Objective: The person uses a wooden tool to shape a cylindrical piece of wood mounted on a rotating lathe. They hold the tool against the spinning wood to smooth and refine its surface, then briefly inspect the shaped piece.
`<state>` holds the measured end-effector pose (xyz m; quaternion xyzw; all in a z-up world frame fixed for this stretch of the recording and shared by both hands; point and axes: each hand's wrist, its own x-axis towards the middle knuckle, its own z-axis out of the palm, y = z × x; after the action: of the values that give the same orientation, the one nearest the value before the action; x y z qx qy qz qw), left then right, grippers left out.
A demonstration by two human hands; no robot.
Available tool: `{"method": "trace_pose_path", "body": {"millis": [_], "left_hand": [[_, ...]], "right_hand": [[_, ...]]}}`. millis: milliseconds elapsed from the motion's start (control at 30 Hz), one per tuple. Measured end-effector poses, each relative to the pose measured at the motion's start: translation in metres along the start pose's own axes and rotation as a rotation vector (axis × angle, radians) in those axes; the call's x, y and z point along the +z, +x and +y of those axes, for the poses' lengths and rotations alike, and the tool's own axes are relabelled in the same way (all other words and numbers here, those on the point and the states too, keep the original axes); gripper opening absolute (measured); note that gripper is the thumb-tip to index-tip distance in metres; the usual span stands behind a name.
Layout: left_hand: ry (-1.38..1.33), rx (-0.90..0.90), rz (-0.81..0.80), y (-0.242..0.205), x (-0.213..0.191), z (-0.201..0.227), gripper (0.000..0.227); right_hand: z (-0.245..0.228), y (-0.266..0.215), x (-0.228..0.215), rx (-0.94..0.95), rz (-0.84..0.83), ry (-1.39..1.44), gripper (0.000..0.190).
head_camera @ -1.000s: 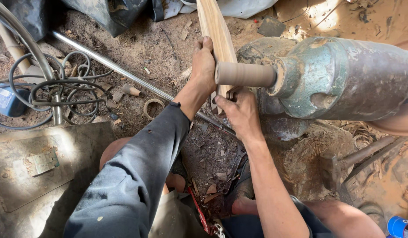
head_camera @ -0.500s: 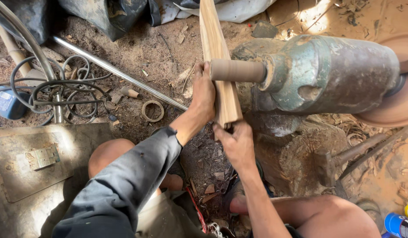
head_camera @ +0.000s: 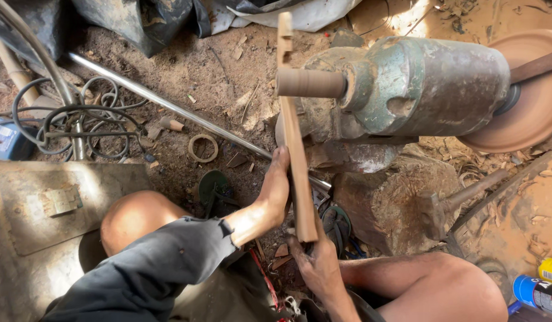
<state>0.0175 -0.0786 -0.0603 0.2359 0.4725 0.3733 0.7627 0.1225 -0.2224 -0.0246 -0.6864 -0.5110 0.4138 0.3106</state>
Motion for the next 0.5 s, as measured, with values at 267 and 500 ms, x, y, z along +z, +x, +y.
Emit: {"method": "trace_pose_path", "body": {"millis": [267,500], "left_hand": [[-0.338,-0.076,-0.193,0.047,0.0,0.024,0.05],[-0.419,-0.081,-0.222,0.065,0.016,0.064,0.068]], "right_hand": [[-0.028,0.061,-0.01,0.454,-0.125,0.953,0.067],[-0.035,0.106,-0.01,0.241,-0.155,1.143,0.045]]}}
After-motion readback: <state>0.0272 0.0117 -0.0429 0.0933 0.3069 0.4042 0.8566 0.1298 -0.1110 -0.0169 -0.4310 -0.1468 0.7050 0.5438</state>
